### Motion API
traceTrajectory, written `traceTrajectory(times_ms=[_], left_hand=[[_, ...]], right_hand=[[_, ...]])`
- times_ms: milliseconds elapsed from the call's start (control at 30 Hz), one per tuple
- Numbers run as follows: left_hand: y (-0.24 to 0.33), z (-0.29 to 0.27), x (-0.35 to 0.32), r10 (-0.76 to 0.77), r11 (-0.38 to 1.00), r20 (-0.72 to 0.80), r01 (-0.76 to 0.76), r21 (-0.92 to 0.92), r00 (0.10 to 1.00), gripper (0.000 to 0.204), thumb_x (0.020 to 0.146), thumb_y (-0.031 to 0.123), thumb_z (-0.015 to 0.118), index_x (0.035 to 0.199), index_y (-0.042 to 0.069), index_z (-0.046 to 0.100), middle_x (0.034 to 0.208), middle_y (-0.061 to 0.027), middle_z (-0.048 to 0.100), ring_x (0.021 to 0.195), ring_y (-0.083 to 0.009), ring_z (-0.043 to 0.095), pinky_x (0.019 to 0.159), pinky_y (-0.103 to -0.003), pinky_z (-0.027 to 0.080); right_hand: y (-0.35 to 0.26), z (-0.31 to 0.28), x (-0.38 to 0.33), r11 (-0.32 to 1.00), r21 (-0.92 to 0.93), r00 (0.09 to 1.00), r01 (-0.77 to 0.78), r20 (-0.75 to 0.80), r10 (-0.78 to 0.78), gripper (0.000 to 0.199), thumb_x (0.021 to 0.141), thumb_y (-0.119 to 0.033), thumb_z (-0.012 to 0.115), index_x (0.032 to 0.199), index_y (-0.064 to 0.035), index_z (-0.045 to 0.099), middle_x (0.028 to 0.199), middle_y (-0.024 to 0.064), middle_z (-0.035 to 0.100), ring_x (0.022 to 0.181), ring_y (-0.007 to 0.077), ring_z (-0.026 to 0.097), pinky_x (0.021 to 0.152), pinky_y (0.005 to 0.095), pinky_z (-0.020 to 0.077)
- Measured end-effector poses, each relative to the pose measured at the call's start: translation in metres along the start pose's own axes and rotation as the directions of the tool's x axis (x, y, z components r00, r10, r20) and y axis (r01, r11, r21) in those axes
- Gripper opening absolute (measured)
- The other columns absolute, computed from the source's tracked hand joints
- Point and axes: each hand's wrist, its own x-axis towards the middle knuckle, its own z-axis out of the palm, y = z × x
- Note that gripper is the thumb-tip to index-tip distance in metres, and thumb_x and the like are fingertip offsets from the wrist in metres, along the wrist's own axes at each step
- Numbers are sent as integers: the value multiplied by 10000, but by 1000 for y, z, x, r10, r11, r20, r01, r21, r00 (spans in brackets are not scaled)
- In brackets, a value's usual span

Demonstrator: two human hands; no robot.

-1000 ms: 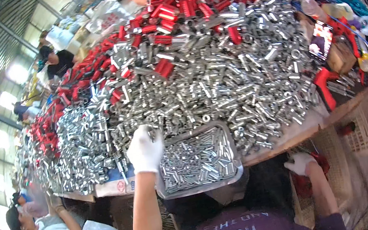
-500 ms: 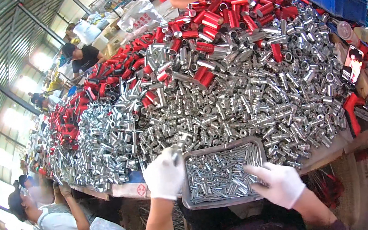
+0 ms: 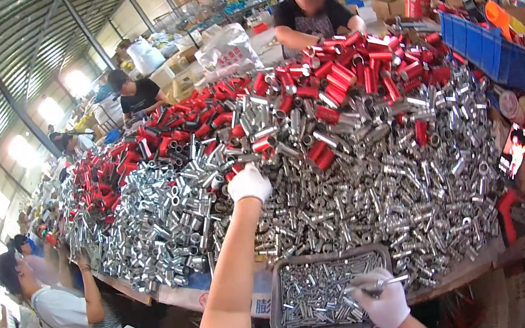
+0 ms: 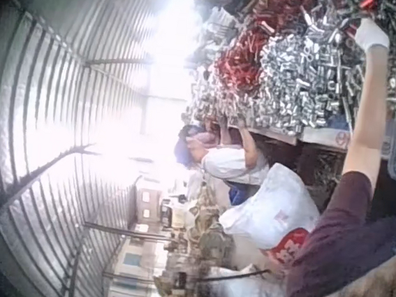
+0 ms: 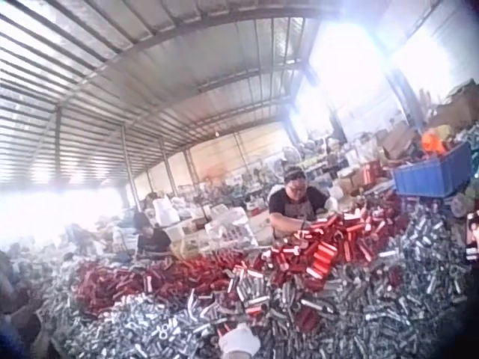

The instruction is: The person assembles tools by inserting metal pins and small components into metal cylinders and fitting red handles and sleeves onto the metal bodies by hand.

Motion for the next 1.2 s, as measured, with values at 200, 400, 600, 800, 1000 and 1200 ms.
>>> traceTrajectory(times_ms=[200,400,600,800,1000,1200], left_hand=[[-7,-3,3,44,993,-22,-46,-108,999,406,724,397,669,983,84,673,938,-180,712,899,-325,697,798,-424,544],[-3,-40,-95,176,802,-365,-348,-486,914,261,830,239,647,981,52,545,746,-178,669,693,-369,679,646,-457,527],[7,-43,-258,583,406,108,-173,-897,805,339,900,153,662,1143,13,470,960,-138,590,935,-216,619,814,-354,491],[26,-16,-310,520,410,67,-181,-894,851,377,868,110,685,1182,29,493,1014,-202,654,959,-334,672,793,-396,529],[38,-4,-319,680,271,336,202,-941,651,418,846,176,730,1202,10,586,1020,-66,673,962,-119,603,853,-305,491],[52,-7,-321,604,447,183,-139,-884,776,192,804,129,690,900,-31,643,793,-157,674,767,-252,673,693,-369,523]], right_hand=[[27,6,-7,897,334,948,-288,-33,316,220,720,24,735,918,25,639,826,81,662,799,133,645,714,271,528],[16,-1,-3,804,535,943,-257,-43,330,368,752,105,646,1047,-13,460,843,94,603,733,173,653,604,268,527],[18,-17,-4,527,837,905,-146,-102,413,223,927,-79,516,1146,-84,475,897,54,555,688,145,586,580,270,496],[-19,-21,-8,868,466,984,-171,33,176,133,897,-95,558,994,-15,603,880,41,576,766,99,537,694,262,446],[-44,-26,-9,940,339,949,-40,308,-71,384,1006,-158,350,1120,29,666,1175,164,627,1051,250,615,942,352,466],[-32,-23,-21,938,316,964,-143,258,61,375,1034,-226,383,1161,-11,662,1076,120,689,944,173,655,804,281,530]])
